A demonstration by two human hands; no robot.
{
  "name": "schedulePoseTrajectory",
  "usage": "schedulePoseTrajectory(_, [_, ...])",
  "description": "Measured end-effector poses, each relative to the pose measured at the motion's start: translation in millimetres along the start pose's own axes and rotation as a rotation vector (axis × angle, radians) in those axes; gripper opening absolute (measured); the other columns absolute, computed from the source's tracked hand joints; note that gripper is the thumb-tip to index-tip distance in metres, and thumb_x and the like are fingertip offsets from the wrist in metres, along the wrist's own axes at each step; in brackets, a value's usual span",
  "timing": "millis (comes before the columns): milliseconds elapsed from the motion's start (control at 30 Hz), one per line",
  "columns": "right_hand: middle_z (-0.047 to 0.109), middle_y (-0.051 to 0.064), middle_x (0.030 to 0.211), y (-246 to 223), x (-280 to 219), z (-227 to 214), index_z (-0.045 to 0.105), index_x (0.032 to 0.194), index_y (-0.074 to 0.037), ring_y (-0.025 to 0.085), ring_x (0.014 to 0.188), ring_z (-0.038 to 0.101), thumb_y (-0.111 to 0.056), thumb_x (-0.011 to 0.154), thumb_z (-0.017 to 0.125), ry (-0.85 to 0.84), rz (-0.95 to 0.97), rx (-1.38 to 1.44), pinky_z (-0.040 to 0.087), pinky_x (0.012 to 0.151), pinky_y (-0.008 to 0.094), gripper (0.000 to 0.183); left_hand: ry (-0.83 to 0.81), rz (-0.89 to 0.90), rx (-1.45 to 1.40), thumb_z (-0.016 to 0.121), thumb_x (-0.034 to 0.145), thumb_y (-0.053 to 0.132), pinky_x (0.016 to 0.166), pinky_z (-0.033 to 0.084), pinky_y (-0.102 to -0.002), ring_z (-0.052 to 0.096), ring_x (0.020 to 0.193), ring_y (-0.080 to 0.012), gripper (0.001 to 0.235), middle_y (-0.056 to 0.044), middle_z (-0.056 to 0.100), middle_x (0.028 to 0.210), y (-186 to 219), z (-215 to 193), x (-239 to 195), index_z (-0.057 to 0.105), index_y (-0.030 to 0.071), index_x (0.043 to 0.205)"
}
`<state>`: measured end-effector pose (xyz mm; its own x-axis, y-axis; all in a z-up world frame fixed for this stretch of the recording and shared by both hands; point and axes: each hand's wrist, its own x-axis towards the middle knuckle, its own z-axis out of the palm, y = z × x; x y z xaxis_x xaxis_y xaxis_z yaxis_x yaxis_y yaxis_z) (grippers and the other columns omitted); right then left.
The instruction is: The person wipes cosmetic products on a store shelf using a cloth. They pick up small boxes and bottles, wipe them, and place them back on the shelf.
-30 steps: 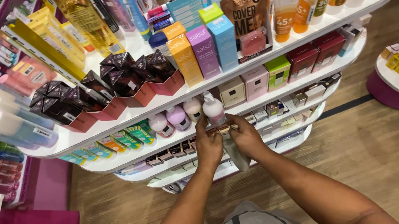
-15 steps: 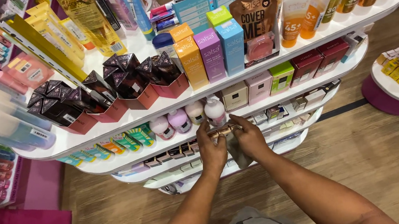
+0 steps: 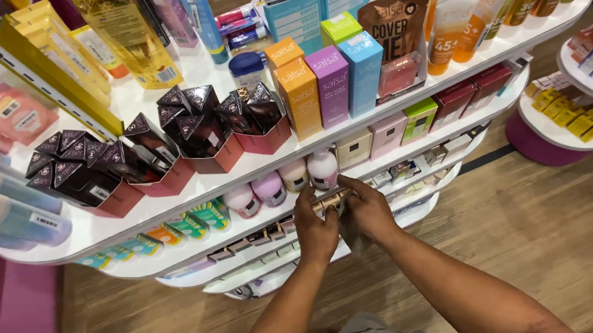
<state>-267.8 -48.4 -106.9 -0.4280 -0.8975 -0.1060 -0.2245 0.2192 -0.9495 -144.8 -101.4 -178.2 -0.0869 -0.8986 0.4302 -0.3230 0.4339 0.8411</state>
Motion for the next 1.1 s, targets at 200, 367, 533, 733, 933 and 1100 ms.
schedulePoseTrajectory(200, [0.072, 0.009, 0.13, 3.2, -15.5, 10.9, 0.071, 0.135, -0.026, 0.032, 0.133, 0.058, -0.01, 0.092, 0.055, 0.088, 0.001, -0.005, 0.042, 0.115, 0.045, 0.048, 0.016, 0.115, 0.057, 0.072, 0.077, 0.005, 0.103, 0.052, -0.042, 0.068, 0.114, -0.0311, 0.069, -0.016, 0.061, 0.13, -13.0, -3.9, -8.6, 0.051, 0.004, 0.142])
schedulePoseTrajectory(367, [0.071, 0.015, 0.132, 2.3, -7.3, 10.0, 0.07, 0.136, -0.018, 0.037, 0.133, 0.057, -0.007, 0.092, 0.057, 0.068, -0.086, -0.006, 0.043, 0.113, 0.049, 0.048, 0.023, 0.158, 0.064, 0.071, 0.077, 0.004, 0.103, 0.052, -0.043, 0.067, 0.115, -0.034, 0.07, -0.018, 0.062, 0.126, 0.3, -7.9, -8.7, 0.051, 0.003, 0.144])
schedulePoseTrajectory(533, [0.071, 0.013, 0.131, 12.7, 5.6, 1.3, 0.07, 0.137, -0.019, 0.037, 0.13, 0.059, -0.006, 0.09, 0.057, 0.004, -0.178, -0.063, 0.044, 0.112, 0.048, 0.05, 0.048, 0.178, 0.101, 0.072, 0.076, 0.004, 0.101, 0.052, -0.044, 0.066, 0.113, -0.0351, 0.071, -0.017, 0.062, 0.124, 3.1, -3.2, -13.5, 0.052, 0.003, 0.145])
schedulePoseTrajectory(733, [0.073, 0.013, 0.128, 31.6, 20.3, -10.2, 0.071, 0.136, -0.017, 0.033, 0.128, 0.062, -0.005, 0.089, 0.06, -0.052, -0.24, -0.093, 0.047, 0.111, 0.046, 0.049, 0.108, 0.09, 0.098, 0.07, 0.079, 0.005, 0.101, 0.051, -0.045, 0.066, 0.113, -0.0376, 0.066, -0.019, 0.061, 0.121, 24.7, 3.3, -3.9, 0.053, 0.002, 0.143])
schedulePoseTrajectory(933, [0.072, 0.01, 0.131, 43.6, 35.7, -22.7, 0.067, 0.139, -0.02, 0.032, 0.127, 0.063, -0.006, 0.09, 0.058, -0.155, -0.282, -0.163, 0.047, 0.11, 0.045, 0.052, 0.179, 0.021, 0.029, 0.069, 0.079, 0.004, 0.101, 0.051, -0.046, 0.064, 0.115, -0.0395, 0.066, -0.021, 0.06, 0.129, 39.6, 17.1, 0.8, 0.052, 0.001, 0.143])
schedulePoseTrajectory(1100, [0.072, 0.013, 0.13, 27.7, 39.9, -23.3, 0.068, 0.138, -0.015, 0.033, 0.126, 0.064, -0.001, 0.089, 0.061, -0.183, -0.358, -0.156, 0.049, 0.108, 0.044, 0.052, 0.188, -0.06, 0.011, 0.072, 0.079, 0.007, 0.096, 0.054, -0.045, 0.068, 0.114, -0.0355, 0.067, -0.02, 0.06, 0.132, 33.4, 26.0, -4.5, 0.05, 0.001, 0.142])
